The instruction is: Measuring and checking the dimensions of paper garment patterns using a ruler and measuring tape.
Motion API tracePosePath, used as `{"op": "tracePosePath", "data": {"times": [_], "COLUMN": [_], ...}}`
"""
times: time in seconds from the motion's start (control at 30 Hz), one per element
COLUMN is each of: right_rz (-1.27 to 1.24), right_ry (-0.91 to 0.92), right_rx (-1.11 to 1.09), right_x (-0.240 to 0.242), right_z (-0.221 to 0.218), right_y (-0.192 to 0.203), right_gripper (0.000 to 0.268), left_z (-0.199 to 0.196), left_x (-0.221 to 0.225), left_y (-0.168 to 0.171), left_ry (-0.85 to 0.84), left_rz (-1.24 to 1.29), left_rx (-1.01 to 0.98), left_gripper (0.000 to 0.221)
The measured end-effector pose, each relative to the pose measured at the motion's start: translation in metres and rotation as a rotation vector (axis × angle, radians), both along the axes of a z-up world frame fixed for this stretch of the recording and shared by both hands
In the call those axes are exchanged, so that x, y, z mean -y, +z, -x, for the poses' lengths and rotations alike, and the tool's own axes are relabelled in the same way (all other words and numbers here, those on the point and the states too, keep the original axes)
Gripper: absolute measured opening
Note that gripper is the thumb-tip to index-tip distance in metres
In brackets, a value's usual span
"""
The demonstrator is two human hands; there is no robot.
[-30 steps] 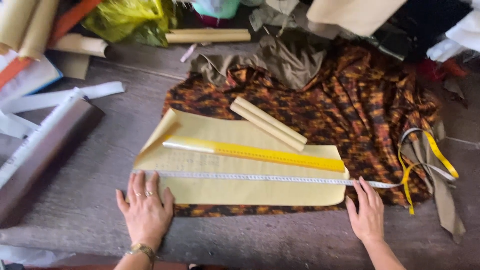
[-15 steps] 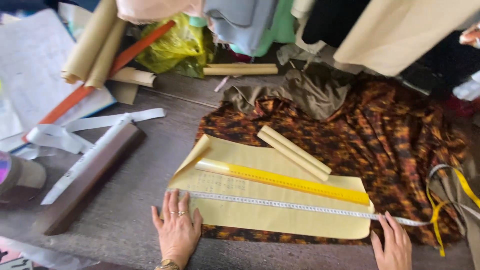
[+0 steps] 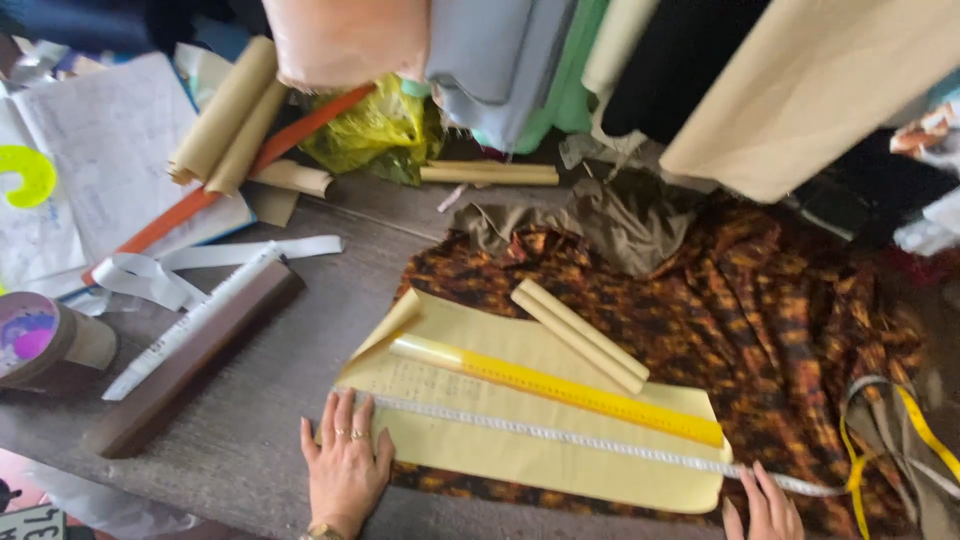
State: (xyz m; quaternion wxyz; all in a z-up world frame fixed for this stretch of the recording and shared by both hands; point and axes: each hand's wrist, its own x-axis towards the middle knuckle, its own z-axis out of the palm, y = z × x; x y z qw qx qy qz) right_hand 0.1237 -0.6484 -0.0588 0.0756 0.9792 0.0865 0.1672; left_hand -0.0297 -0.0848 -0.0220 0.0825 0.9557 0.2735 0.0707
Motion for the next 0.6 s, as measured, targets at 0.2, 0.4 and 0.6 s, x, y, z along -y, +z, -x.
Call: {"op": "tracePosePath", "data": {"times": [0.2, 0.4, 0.6], "right_rz": [-0.232, -0.260, -0.292], "right_ry": [0.263, 0.222, 0.173], "right_rx": [-0.040, -0.097, -0.138], "right_x": [-0.026, -0.030, -0.035], "right_z": [0.013, 0.015, 0.018], "right_y": [0.052, 0.063, 0.072], "right_gripper": [0.051, 0.049, 0.051], "left_z": [0.006, 0.008, 0.006], "left_x": [0.003, 0.005, -0.004], "left_y": [0.002, -0.002, -0.015], "left_ry": [-0.036, -0.047, -0.140], "left_rz": [-0.133, -0.411, -0.475], "left_rx": [0.113, 0.175, 0.357], "left_gripper": [0.054, 0.046, 0.044]}}
